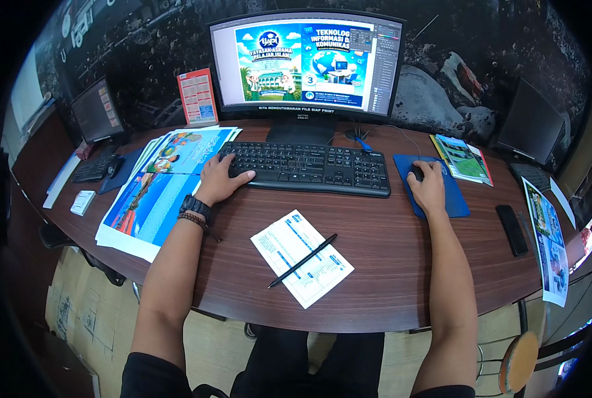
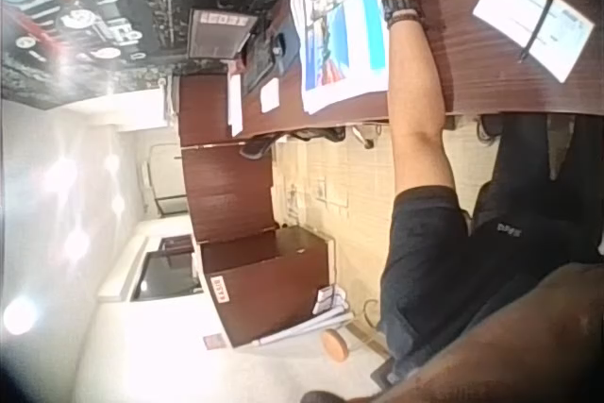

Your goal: Designing or reviewing graphic prints on a computer.

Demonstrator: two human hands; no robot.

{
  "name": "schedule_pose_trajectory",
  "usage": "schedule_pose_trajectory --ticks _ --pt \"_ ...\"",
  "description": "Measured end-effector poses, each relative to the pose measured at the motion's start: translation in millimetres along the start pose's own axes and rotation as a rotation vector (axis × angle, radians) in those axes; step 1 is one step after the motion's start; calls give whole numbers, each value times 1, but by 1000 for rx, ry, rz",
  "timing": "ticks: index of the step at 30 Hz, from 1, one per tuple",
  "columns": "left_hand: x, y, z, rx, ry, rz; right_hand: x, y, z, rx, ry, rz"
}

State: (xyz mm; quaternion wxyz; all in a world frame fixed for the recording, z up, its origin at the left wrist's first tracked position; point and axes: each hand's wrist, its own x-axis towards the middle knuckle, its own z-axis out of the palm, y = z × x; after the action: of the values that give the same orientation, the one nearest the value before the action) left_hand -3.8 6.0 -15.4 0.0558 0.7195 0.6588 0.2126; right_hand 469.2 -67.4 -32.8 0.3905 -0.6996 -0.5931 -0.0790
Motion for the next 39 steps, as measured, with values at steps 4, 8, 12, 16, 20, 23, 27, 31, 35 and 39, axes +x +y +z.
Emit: schedule_pose_trajectory --ticks 4,8,12,16,20,23,27,31,35,39 --pt "0 0 0 5 9 4 0 -2 -1 -1 7 1" --pt "1 0 1 10 6 1 0 -2 -1 -9 11 1" --pt "0 0 1 14 8 -1 -2 -5 -3 -1 10 2" --pt "0 -2 2 6 15 7 -1 -1 -1 -8 -4 4" --pt "2 -4 5 10 29 24 -1 4 1 33 22 -90" --pt "4 -5 7 27 34 17 1 -1 0 -2 -23 -53" --pt "5 -4 2 15 57 52 6 -12 -2 -73 -51 40" --pt "0 6 -2 79 223 237 4 -8 0 -88 -30 27" --pt "-1 10 -1 72 237 268 2 -5 0 -51 -45 16" --pt "-1 9 -1 61 216 265 2 1 3 -55 -34 -7"
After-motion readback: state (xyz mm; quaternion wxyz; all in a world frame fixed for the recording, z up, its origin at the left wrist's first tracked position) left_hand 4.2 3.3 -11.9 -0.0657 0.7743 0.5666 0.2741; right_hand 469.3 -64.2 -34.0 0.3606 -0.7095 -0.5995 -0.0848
